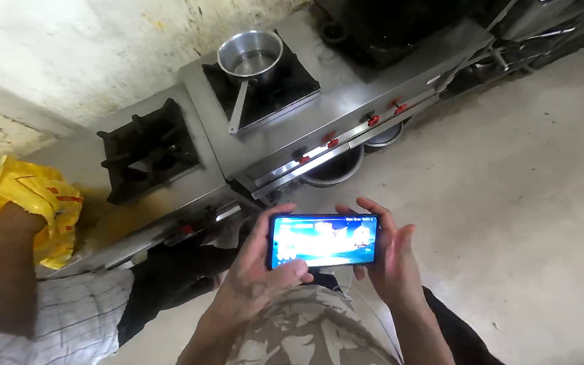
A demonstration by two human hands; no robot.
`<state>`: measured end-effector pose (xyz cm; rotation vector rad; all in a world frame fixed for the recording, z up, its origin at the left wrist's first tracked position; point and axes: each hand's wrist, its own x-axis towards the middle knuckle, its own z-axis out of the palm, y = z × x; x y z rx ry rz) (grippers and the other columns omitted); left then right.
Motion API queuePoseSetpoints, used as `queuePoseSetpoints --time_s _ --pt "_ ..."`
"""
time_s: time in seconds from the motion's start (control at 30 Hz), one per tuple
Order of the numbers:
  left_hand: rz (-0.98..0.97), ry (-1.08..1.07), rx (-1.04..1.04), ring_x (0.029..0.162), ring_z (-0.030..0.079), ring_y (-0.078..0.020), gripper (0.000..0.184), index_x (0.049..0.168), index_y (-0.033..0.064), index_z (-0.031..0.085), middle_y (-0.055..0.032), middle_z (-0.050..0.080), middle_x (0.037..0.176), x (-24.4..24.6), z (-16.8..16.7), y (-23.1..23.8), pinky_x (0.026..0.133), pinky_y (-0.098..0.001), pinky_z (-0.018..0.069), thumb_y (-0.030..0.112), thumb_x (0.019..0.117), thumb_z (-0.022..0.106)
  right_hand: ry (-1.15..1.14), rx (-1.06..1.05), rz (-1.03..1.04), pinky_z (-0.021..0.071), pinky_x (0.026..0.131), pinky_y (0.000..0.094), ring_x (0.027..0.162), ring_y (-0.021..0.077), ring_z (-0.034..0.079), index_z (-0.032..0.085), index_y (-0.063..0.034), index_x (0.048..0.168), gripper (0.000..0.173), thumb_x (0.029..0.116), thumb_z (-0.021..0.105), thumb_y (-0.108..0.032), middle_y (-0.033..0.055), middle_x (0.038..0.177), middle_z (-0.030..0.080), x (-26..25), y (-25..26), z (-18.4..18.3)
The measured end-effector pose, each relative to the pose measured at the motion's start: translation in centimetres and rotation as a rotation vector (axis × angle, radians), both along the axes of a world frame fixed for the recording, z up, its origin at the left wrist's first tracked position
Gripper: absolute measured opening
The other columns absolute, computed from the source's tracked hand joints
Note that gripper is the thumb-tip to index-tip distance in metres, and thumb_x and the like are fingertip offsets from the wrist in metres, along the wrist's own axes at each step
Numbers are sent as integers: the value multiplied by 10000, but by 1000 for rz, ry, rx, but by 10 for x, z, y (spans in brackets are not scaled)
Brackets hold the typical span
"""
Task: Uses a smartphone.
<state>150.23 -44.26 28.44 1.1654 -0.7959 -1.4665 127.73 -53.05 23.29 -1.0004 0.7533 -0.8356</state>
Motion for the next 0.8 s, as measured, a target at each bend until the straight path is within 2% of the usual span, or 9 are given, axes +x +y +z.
queuePoseSetpoints --time_s 0.07,0.17,0.33,0.4,0.47,0.57,0.67,0.73,0.8 --pt "53 51 47 838 735 -271 649 1471 247 455 -150 657 1208 9 -12 -10 606 -391 643 181 880 716 -49 -33 15 524 394 246 754 171 729 415 -218 1488 905 858 344 -865 62 1416 610 4 0 15" --pt "110 164 104 793 736 -236 604 1439 225 482 -146 679 1163 26 -26 -17 551 -353 626 180 881 708 -99 -74 68 542 417 252 785 174 723 419 -223 1497 873 878 374 -837 68 1455 570 18 -2 25" --pt "14 98 -48 966 719 -301 767 1505 270 414 -144 625 1279 54 -16 -15 702 -445 652 334 848 806 54 10 45 502 392 250 679 183 703 401 -256 1500 887 867 310 -871 30 1440 597 49 -20 -2" --pt "27 97 -49 950 719 -301 731 1495 276 422 -143 629 1266 69 -18 -15 686 -439 650 260 860 784 64 1 34 500 393 241 697 180 709 410 -254 1486 881 863 322 -870 35 1430 604 65 -19 -1" --pt "90 153 -8 891 732 -287 640 1467 246 458 -155 656 1219 87 -27 -18 630 -414 643 160 881 699 12 -45 48 519 402 243 765 184 727 421 -230 1482 884 865 347 -859 73 1424 603 84 -18 14" --pt "173 265 7 826 735 -263 584 1437 221 492 -165 669 1183 115 -38 -16 585 -376 634 149 893 691 -23 -129 91 533 404 256 763 194 726 439 -216 1474 872 872 374 -845 98 1426 592 116 -17 31" --pt "194 308 -19 901 728 -295 624 1459 210 464 -177 648 1234 137 -37 -7 638 -417 640 127 877 673 35 -137 113 503 388 234 696 172 705 437 -225 1472 858 878 379 -841 80 1433 593 143 -22 26" --pt "155 268 -68 961 720 -312 735 1497 235 422 -163 637 1269 151 -36 -4 703 -453 645 219 845 762 73 -107 99 499 393 230 669 165 695 440 -242 1476 857 870 381 -846 73 1400 619 158 -27 12" --pt "93 186 -117 1025 708 -296 828 1519 259 377 -115 620 1310 163 -33 0 769 -460 647 320 821 817 112 -92 85 510 416 237 706 178 705 437 -244 1478 871 861 380 -855 81 1373 637 170 -29 -1"
